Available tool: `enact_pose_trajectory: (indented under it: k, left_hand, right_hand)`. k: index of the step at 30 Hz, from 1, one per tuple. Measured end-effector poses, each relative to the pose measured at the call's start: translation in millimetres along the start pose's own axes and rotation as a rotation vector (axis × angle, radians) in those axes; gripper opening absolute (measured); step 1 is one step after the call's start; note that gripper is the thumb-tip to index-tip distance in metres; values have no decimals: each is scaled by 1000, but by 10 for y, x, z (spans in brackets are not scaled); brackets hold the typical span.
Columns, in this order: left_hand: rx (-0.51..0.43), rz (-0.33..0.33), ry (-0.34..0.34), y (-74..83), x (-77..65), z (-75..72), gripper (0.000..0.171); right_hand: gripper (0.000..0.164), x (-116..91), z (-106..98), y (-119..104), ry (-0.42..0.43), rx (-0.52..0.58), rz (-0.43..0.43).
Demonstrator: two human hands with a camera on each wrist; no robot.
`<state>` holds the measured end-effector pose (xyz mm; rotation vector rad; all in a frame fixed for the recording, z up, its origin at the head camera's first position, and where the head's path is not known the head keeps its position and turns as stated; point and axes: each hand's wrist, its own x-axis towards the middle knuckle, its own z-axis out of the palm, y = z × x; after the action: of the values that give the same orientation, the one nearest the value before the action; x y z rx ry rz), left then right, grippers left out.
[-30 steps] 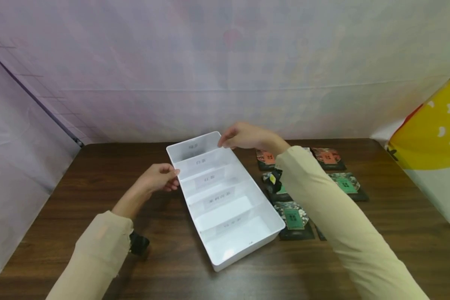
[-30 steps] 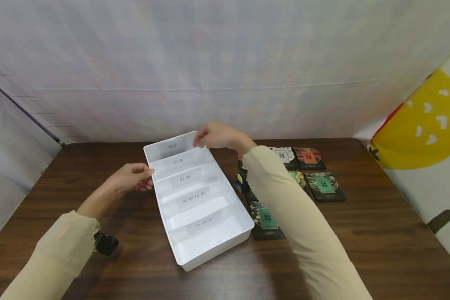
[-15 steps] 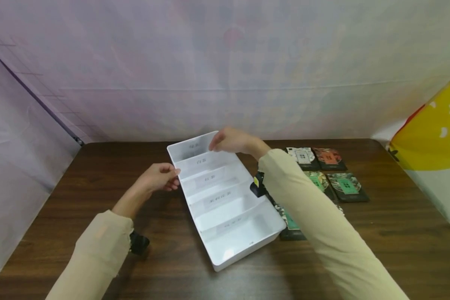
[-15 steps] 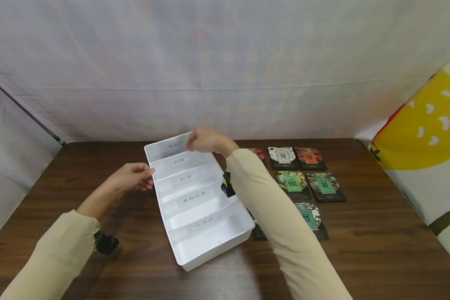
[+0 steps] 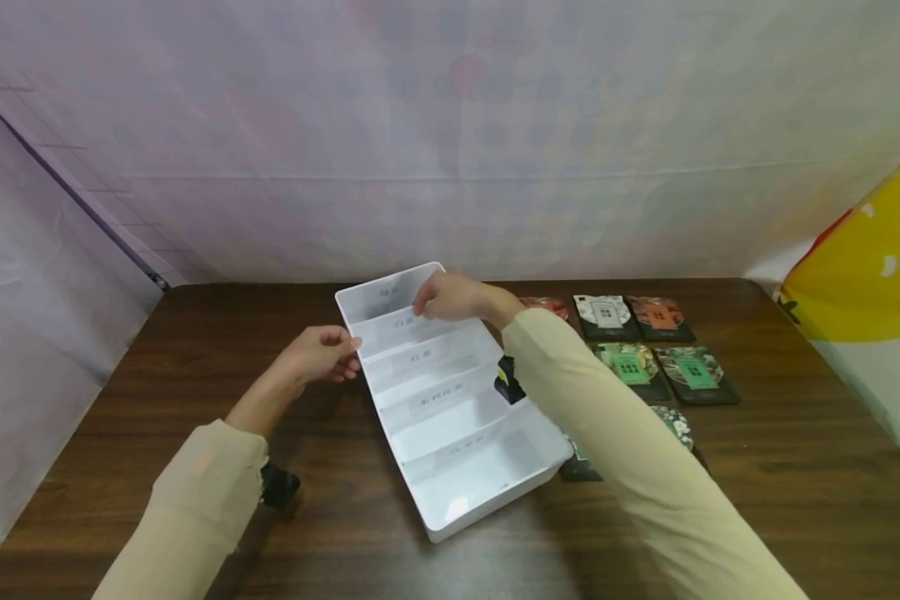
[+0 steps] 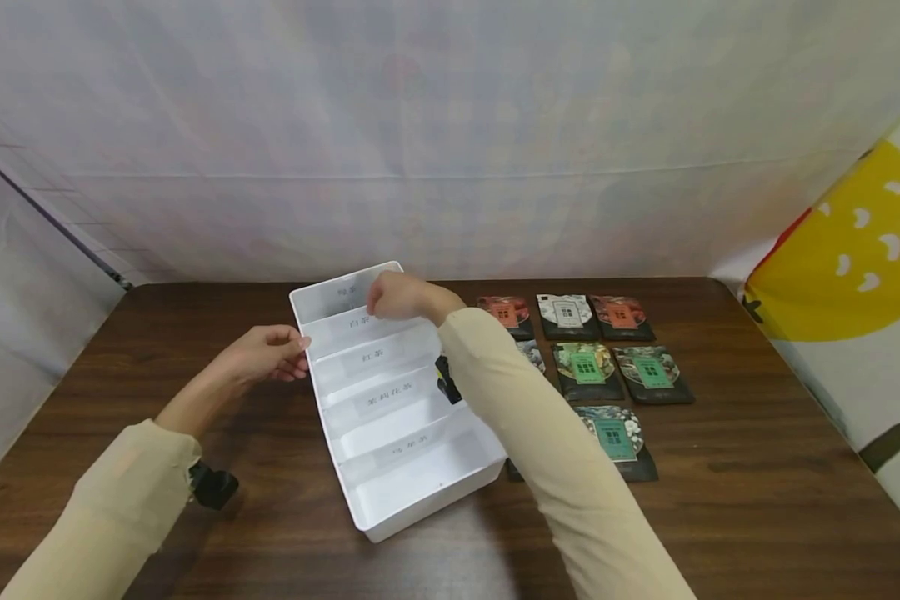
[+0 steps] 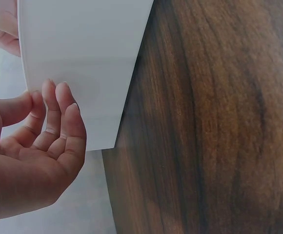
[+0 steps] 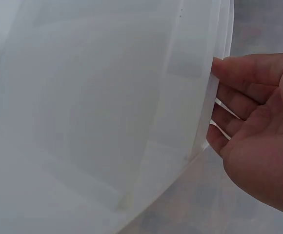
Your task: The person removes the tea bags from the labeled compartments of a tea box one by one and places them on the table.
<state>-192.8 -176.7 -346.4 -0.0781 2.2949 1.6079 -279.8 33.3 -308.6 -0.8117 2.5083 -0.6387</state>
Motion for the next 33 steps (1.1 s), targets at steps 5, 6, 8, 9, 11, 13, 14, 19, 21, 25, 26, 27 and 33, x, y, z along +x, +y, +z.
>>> enact_pose_trajectory:
  k: [5,6,8,9,11,13,14,19,21,25,26,27,33]
  left_hand:
    - [6,1,3,-7,8,0,16]
    - [5,1,3,-8,10,1,16]
    - [5,1,3,-12,15,2,16]
    - [5,1,3,-14,17,2,16]
    - [3,-1,3,-17,20,2,16]
    - [2,-1,4,-19,21,1,16]
    - [3,-2,3,-18,21,2,16]
    - [3,-2,3,-11,16,4,16]
    - [3,-1,4,-10,15,5,17]
    - [6,-3,5,-11,16,9,17]
    - [8,-3,5,-11,17,10,17]
    - [9,-2,5,-13,18,10,17]
    - [9,-7,10,-19,30,9,17]
  right_hand:
    - [27,-6,9,-6,-10,14,-13]
    - [27,-6,10,-1,-10,16,-17]
    - [27,-5,11,8,-12,20,-27]
    - [27,-4,10,12,-13,22,-30]
    - [27,-3,9,19,-11,20,-38]
    - [27,-5,5,22,-12,31,-44]
    - [27,-6,3,22,-11,36,-44]
    - [26,-4,-11,27,-9,80,-34]
    - [26,-4,-20,31,-2,94,-26]
    - [27,-20,-42,33,14,107,-5]
    - [27,-30,-49,28,18,109,2]
    - [27,-36,-52,28,22,111,8]
    - [29,-68,-76,26,61,93,27]
